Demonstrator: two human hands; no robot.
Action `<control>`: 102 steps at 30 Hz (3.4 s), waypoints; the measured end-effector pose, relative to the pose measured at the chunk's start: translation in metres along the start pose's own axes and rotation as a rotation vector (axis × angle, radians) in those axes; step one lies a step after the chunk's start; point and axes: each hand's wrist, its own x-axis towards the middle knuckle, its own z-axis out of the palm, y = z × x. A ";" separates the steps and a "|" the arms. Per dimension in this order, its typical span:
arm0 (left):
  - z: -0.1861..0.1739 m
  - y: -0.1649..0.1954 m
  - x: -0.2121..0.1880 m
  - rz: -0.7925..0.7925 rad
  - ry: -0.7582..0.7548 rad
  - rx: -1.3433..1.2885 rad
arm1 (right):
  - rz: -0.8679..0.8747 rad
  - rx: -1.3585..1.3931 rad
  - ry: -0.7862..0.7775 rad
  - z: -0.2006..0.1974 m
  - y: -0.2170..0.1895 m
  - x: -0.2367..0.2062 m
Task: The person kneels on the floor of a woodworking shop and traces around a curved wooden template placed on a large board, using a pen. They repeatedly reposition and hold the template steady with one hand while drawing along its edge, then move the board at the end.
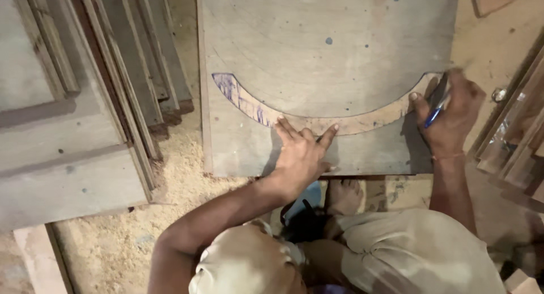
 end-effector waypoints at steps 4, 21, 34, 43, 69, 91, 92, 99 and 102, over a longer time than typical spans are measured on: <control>-0.009 -0.004 0.005 0.019 -0.113 -0.023 | 0.182 0.518 -0.011 0.004 -0.048 0.031; 0.013 -0.013 0.009 0.051 0.145 -0.036 | -0.230 1.122 -0.720 0.145 -0.285 0.153; 0.015 -0.012 0.010 0.062 0.168 -0.026 | -0.481 0.952 -0.567 0.134 -0.261 0.148; 0.021 -0.005 0.014 0.089 0.042 -0.018 | -0.498 0.962 -0.470 0.099 -0.241 0.117; -0.016 -0.002 0.011 0.042 -0.207 0.024 | -0.032 0.559 -0.986 -0.019 0.042 0.111; -0.020 0.003 0.013 0.017 -0.210 0.033 | 0.112 0.525 -0.779 -0.013 0.086 0.101; -0.021 0.003 0.013 0.015 -0.220 0.016 | 0.087 0.519 -0.762 -0.013 0.088 0.100; -0.028 0.004 0.011 0.020 -0.207 0.012 | 0.032 0.583 -0.650 -0.010 0.097 0.093; -0.027 0.005 0.011 0.026 -0.183 0.033 | 0.071 0.575 -0.658 -0.005 0.099 0.091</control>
